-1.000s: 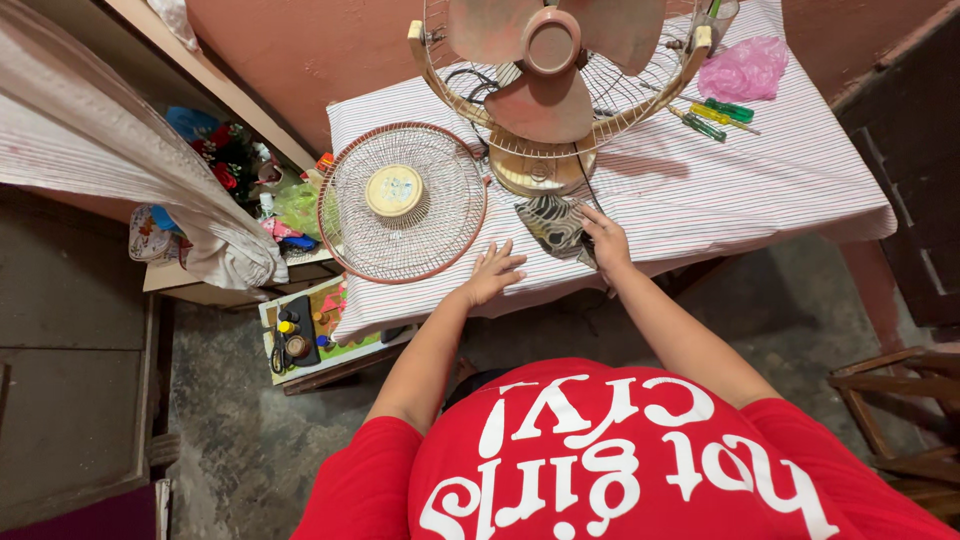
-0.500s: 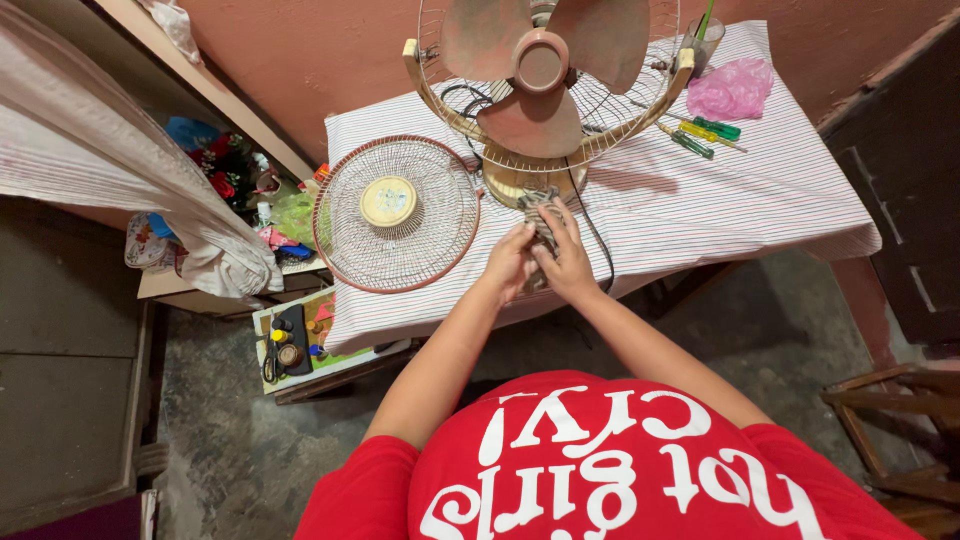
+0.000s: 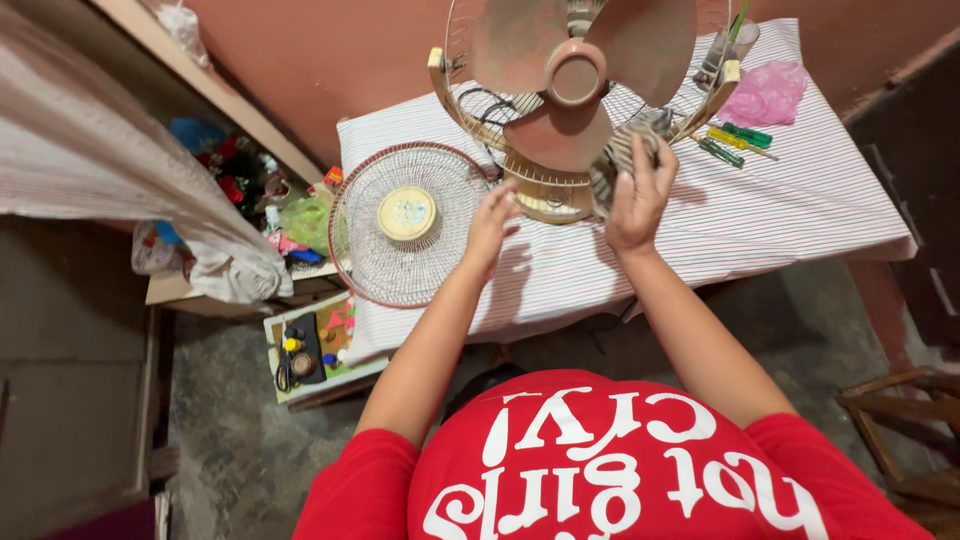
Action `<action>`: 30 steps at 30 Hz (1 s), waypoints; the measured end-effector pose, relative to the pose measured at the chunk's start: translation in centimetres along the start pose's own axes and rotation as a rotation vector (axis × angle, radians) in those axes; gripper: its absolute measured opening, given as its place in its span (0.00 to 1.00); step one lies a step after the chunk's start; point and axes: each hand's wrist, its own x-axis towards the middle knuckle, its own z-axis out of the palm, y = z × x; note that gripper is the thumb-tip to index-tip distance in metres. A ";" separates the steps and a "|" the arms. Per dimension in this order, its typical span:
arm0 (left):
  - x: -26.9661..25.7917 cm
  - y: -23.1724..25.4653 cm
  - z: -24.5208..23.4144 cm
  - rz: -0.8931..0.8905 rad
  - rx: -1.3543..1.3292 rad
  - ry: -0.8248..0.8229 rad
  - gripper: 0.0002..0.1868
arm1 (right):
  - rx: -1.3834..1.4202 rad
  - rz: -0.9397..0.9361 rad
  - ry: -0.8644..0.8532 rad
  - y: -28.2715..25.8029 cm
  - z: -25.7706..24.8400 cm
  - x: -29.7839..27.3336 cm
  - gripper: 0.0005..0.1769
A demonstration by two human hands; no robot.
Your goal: The person wipes the fan blades with a cloth, then attaches the front wire cage and secures it. They then attach the rear wire cage and align it with the fan body. The person repeatedly adjusts and repositions the cages to ensure proper fit.
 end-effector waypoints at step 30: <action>12.5 5.0 -1.4 0.221 0.556 0.050 0.10 | -0.507 -0.250 -0.290 2.7 11.5 -0.2 0.15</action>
